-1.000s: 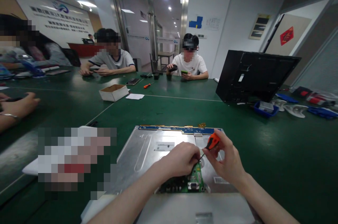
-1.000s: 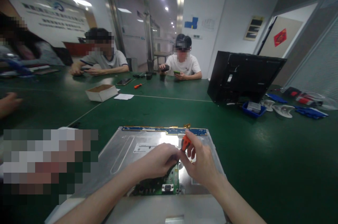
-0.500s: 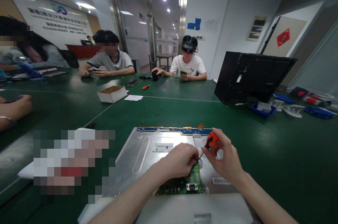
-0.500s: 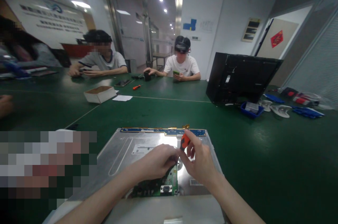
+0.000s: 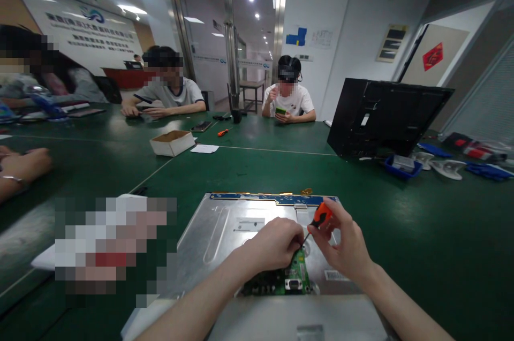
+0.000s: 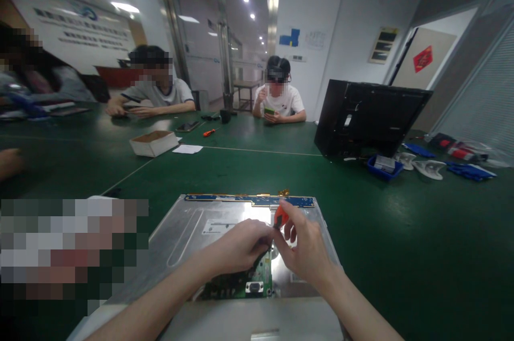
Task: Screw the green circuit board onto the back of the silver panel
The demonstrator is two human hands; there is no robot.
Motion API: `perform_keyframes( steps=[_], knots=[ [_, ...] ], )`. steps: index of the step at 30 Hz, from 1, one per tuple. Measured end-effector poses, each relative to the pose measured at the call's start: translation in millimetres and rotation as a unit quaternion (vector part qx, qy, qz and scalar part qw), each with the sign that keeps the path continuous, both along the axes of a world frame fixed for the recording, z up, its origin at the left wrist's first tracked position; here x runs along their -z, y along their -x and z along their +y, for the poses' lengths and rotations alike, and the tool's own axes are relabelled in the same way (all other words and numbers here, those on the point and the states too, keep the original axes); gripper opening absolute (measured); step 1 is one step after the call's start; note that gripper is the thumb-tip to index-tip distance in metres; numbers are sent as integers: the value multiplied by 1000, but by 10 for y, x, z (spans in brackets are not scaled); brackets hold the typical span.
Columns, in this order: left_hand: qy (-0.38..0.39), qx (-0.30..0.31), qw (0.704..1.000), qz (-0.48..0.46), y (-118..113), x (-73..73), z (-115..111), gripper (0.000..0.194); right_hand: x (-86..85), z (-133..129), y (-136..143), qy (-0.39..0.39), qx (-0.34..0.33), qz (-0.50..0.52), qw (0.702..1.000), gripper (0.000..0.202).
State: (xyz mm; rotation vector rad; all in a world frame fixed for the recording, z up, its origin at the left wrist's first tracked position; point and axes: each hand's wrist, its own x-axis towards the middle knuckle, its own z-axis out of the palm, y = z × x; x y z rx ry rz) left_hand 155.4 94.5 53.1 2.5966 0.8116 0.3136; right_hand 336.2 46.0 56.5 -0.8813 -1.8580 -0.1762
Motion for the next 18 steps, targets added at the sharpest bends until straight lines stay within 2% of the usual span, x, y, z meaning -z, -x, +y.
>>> perform_keyframes(
  steps=[8,14,18],
  knots=[
    [6,-5,1000,-3,-1,17,6,21,42,7,-6,32,-31,2,999,60],
    [11,1,1000,-10,3,27,12,23,8,-7,7,7,13,-9,1000,58],
    [5,9,1000,-6,6,29,13,24,7,2,7,7,-3,-10,1000,59]
  ],
)
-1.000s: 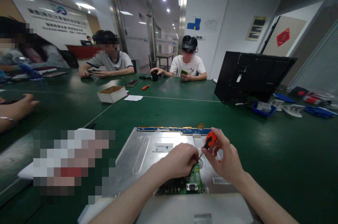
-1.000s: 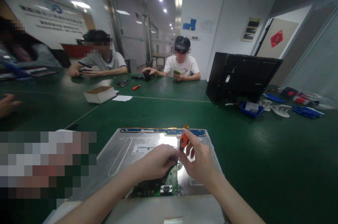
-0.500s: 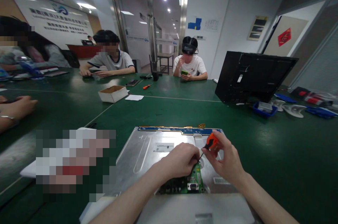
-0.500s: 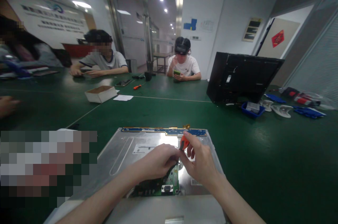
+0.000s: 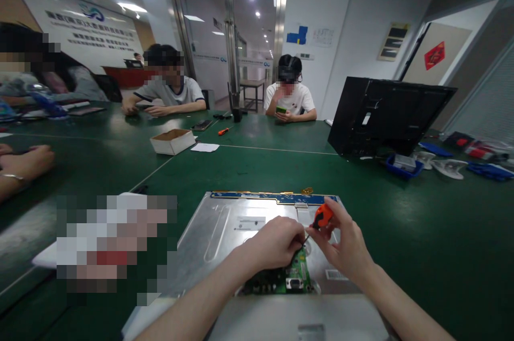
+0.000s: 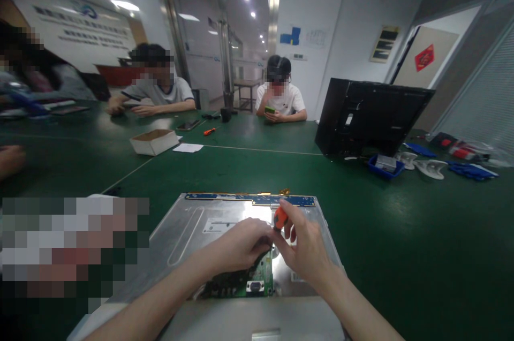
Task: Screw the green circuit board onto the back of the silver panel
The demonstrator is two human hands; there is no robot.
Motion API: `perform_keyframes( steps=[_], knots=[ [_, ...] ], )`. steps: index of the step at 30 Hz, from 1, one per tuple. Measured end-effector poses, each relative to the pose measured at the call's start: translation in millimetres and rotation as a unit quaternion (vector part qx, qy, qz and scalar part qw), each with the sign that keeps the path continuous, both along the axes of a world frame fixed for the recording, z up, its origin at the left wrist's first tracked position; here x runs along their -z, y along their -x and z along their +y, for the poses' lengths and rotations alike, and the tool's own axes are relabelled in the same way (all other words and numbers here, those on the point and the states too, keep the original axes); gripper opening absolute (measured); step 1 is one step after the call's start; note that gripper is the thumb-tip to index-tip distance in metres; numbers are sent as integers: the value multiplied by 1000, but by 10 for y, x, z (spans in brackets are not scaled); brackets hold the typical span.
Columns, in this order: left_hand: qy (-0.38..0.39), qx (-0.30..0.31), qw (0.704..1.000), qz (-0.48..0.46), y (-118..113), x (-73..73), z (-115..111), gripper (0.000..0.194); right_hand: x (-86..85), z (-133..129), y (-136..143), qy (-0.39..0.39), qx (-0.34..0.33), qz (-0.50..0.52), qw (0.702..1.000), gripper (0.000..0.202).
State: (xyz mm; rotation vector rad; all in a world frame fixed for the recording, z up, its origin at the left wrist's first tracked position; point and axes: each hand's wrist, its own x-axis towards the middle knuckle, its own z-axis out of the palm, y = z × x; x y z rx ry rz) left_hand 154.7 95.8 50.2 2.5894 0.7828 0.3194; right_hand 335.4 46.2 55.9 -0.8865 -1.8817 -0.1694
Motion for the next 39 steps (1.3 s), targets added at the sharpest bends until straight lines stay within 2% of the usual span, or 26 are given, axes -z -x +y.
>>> perform_keyframes(
  steps=[5,8,15,22,30,35,39],
  knots=[
    [-20,-8,1000,23,-8,-20,-4,19,12,-12,7,31,-20,17,999,61],
    [-35,-5,999,33,-13,-24,-5,15,9,-17,15,33,-4,28,999,61],
    [-31,7,1000,4,-13,-10,-6,25,51,12,-21,-5,27,9,1000,62],
    [-49,-13,998,37,-28,-36,-22,13,-11,-26,-18,41,-13,8,999,64],
    [-40,-16,999,25,-21,-34,-30,13,24,11,-21,-8,42,17,999,58],
    [-13,-13,1000,13,-23,-49,-21,18,25,11,-27,2,23,16,1000,59],
    [-20,-18,999,26,-28,-35,-13,11,-5,-13,5,13,-3,25,1000,58]
  ],
)
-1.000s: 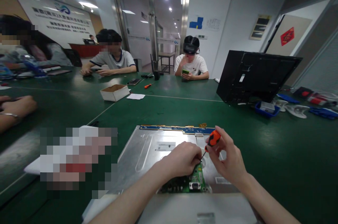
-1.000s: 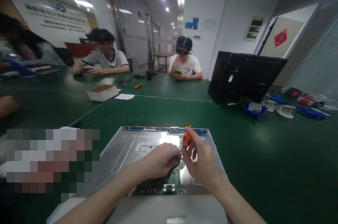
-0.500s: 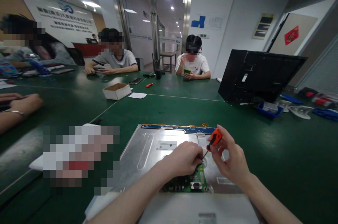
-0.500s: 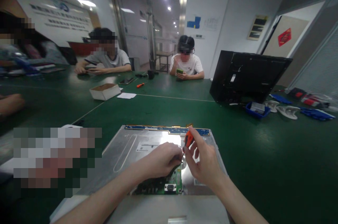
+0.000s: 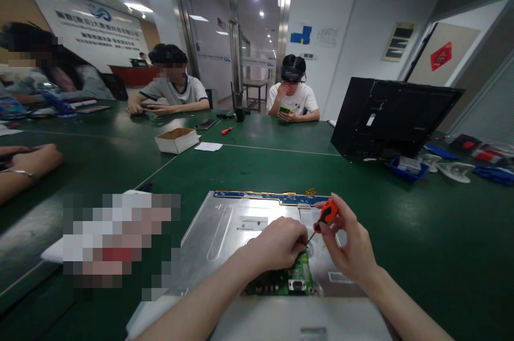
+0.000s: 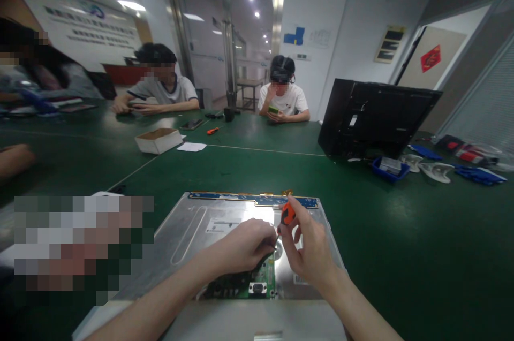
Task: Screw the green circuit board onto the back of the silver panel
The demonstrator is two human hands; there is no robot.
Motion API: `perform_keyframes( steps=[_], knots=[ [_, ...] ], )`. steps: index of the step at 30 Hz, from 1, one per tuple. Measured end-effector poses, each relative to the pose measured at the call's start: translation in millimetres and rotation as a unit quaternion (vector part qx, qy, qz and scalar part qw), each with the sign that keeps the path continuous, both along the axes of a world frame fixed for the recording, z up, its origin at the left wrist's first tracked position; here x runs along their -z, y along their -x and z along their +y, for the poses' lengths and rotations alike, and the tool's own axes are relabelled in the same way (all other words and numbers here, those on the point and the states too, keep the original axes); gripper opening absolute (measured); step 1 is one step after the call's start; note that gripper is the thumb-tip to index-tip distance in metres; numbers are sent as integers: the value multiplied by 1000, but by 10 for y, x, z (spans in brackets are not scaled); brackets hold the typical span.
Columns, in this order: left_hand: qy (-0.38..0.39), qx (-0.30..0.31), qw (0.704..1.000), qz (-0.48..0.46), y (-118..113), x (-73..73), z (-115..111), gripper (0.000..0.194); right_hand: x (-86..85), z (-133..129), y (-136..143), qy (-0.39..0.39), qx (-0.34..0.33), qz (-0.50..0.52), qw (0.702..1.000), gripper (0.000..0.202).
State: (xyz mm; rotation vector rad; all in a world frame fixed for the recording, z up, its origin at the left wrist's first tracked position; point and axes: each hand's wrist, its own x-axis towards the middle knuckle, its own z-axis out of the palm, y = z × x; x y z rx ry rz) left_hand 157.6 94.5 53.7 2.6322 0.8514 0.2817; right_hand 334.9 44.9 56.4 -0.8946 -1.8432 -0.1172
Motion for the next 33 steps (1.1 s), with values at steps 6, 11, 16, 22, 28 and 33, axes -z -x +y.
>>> perform_keyframes(
  steps=[6,11,16,22,28,33],
  knots=[
    [6,0,1000,-6,9,8,3,13,24,27,-2,-32,26,8,999,52],
    [27,5,999,-23,21,-7,9,18,28,48,-19,-38,21,4,999,51],
    [16,6,1000,-21,19,14,24,15,-29,12,-10,-10,-24,2,1000,50],
    [43,12,998,-43,26,37,31,23,-16,27,-9,-54,8,0,999,48],
    [27,4,999,-23,18,13,28,19,-66,-9,-9,-15,-25,-2,1000,50],
    [9,6,1000,-11,13,17,31,16,-43,-8,-1,-6,-21,8,1000,55]
  ],
)
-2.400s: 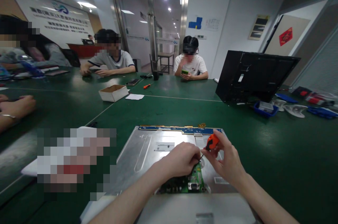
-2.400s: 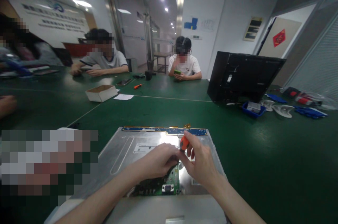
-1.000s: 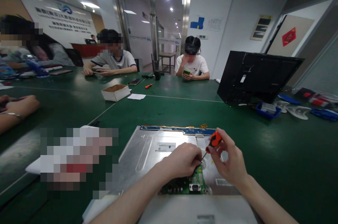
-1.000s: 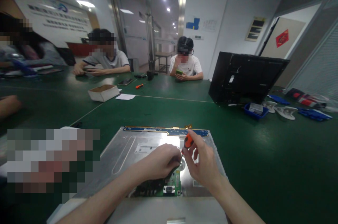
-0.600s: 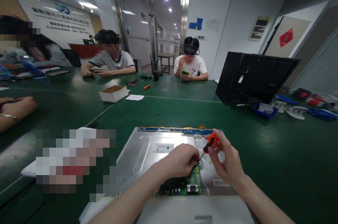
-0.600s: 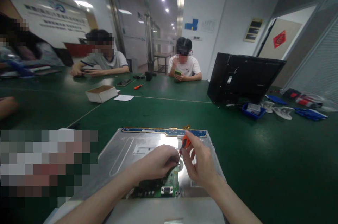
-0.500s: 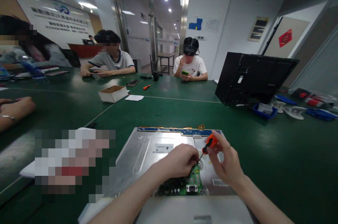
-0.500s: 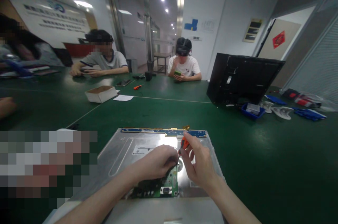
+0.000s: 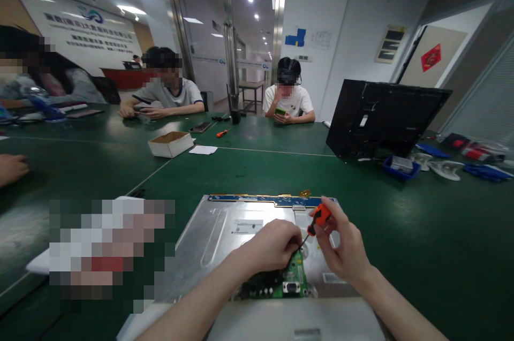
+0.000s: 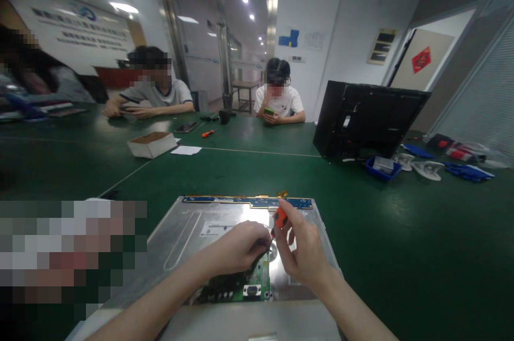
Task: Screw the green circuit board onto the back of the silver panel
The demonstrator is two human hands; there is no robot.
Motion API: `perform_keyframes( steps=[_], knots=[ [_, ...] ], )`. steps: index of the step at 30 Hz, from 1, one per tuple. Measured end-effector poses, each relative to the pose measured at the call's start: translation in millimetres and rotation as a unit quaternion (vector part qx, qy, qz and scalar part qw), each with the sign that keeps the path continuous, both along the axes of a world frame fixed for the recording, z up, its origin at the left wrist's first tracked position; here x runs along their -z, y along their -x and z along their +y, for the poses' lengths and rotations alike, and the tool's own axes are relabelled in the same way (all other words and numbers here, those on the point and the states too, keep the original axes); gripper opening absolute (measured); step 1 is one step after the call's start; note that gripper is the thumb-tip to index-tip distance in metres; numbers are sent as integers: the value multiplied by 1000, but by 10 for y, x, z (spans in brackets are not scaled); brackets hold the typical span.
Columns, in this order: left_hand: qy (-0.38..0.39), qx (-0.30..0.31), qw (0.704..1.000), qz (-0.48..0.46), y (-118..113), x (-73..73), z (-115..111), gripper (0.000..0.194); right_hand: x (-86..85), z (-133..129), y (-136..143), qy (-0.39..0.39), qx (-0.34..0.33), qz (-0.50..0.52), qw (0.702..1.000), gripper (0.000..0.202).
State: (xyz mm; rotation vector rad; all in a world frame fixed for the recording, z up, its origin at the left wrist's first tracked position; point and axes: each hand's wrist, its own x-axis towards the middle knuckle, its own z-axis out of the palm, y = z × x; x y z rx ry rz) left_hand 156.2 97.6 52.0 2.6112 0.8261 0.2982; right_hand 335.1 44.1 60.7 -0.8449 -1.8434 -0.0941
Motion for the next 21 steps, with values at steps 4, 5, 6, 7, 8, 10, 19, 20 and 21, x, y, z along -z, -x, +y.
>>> perform_keyframes(
  steps=[4,5,6,7,8,10,19,20,21],
  knots=[
    [18,4,1000,-14,11,3,-6,22,51,29,-12,-32,39,-1,999,50],
    [22,6,1000,-16,13,2,-8,24,54,30,-16,-37,42,-4,998,49],
    [24,7,1000,-17,12,0,-9,25,52,29,-18,-39,42,-6,998,48],
    [22,7,1000,-15,11,-2,-10,24,45,24,-18,-35,39,-9,999,48],
    [19,6,1000,-12,8,-3,-10,23,35,18,-17,-27,34,-12,999,48],
    [7,1,1000,-3,2,-5,-10,20,12,4,-10,-8,13,-16,1000,49],
    [13,5,1000,-2,9,-6,-18,23,53,23,-13,-33,38,-9,999,50],
    [12,6,1000,-2,10,-4,-18,23,53,24,-13,-35,37,-8,999,50],
    [8,5,1000,-2,11,-2,-18,23,49,24,-13,-33,34,-9,999,50]
  ],
)
